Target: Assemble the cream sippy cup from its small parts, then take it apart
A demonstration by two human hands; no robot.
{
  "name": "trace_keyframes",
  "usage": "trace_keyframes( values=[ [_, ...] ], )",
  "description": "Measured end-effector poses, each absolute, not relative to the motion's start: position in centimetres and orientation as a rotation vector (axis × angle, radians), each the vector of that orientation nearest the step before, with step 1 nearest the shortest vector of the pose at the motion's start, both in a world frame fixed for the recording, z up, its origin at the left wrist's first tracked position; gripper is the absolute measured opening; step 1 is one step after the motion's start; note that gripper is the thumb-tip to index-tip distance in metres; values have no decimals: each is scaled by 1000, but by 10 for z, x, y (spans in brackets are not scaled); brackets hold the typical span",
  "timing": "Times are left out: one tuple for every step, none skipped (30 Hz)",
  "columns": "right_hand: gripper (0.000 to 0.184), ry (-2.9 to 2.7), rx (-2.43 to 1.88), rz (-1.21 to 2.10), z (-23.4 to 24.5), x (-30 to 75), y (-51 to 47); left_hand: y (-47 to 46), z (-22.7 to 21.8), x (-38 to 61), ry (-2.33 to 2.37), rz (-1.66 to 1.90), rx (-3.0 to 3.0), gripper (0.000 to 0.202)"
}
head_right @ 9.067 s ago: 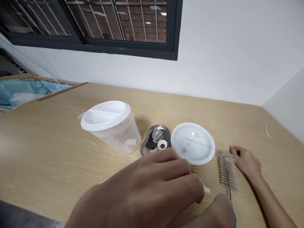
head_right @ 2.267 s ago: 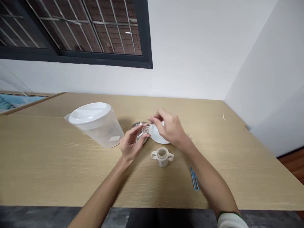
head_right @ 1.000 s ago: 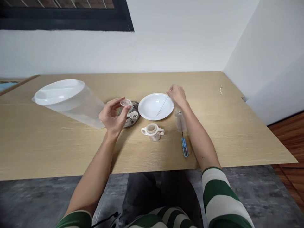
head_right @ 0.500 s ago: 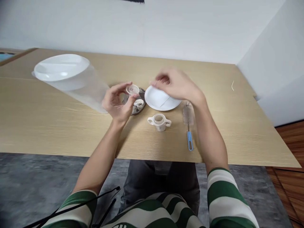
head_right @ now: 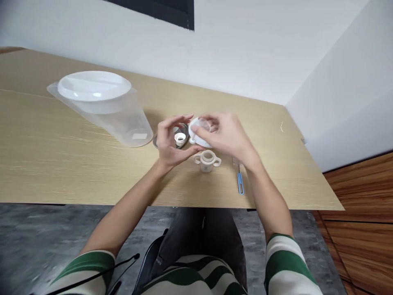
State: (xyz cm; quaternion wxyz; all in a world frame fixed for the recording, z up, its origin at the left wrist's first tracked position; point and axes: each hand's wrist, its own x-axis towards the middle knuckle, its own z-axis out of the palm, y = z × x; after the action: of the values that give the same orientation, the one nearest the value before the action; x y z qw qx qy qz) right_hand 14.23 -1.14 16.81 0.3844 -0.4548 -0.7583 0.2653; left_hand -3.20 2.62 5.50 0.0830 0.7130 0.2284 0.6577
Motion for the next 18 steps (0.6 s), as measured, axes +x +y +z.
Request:
trace_keyframes(
  values=[
    [35,-1903,-1170,674,171,149,-13,27,57,-32,646,1864,2142,73],
    [38,-1886,-1184,666,175,156,-16,27,58,-32,606,1744,2159,68],
    [41,-1878,-1201,660,177,163,-18,29,58,-32,573,1602,2177,61],
    [43,-1875,-1216,656,179,168,-20,30,58,-32,556,1449,2190,54],
    [45,-1874,-1228,658,181,172,-23,31,57,-31,553,1302,2197,48],
    [46,-1876,-1238,668,181,176,-25,32,56,-31,556,1171,2202,44],
    [47,-1881,-1243,685,180,178,-27,32,54,-29,559,1064,2211,43],
    [48,-1887,-1246,707,178,181,-30,32,53,-28,559,988,2228,42],
    [48,-1893,-1250,729,176,183,-32,31,51,-27,554,941,2250,43],
    [49,-1894,-1253,748,174,184,-34,30,50,-25,548,919,2275,45],
    [49,-1889,-1255,767,172,185,-36,29,49,-24,543,913,2297,47],
    [49,-1875,-1254,785,169,186,-37,28,48,-23,542,917,2313,50],
    [49,-1856,-1250,802,167,187,-38,28,47,-22,544,928,2319,52],
    [48,-1835,-1242,816,165,187,-39,28,47,-22,548,938,2318,53],
    [48,-1816,-1233,827,163,187,-39,28,47,-22,550,947,2309,52],
    [48,-1801,-1229,833,161,187,-38,29,47,-22,551,954,2298,50],
    [48,-1790,-1232,832,158,187,-36,30,48,-22,552,958,2288,46],
    [48,-1785,-1243,825,155,187,-34,31,48,-22,556,964,2279,42]
  ],
)
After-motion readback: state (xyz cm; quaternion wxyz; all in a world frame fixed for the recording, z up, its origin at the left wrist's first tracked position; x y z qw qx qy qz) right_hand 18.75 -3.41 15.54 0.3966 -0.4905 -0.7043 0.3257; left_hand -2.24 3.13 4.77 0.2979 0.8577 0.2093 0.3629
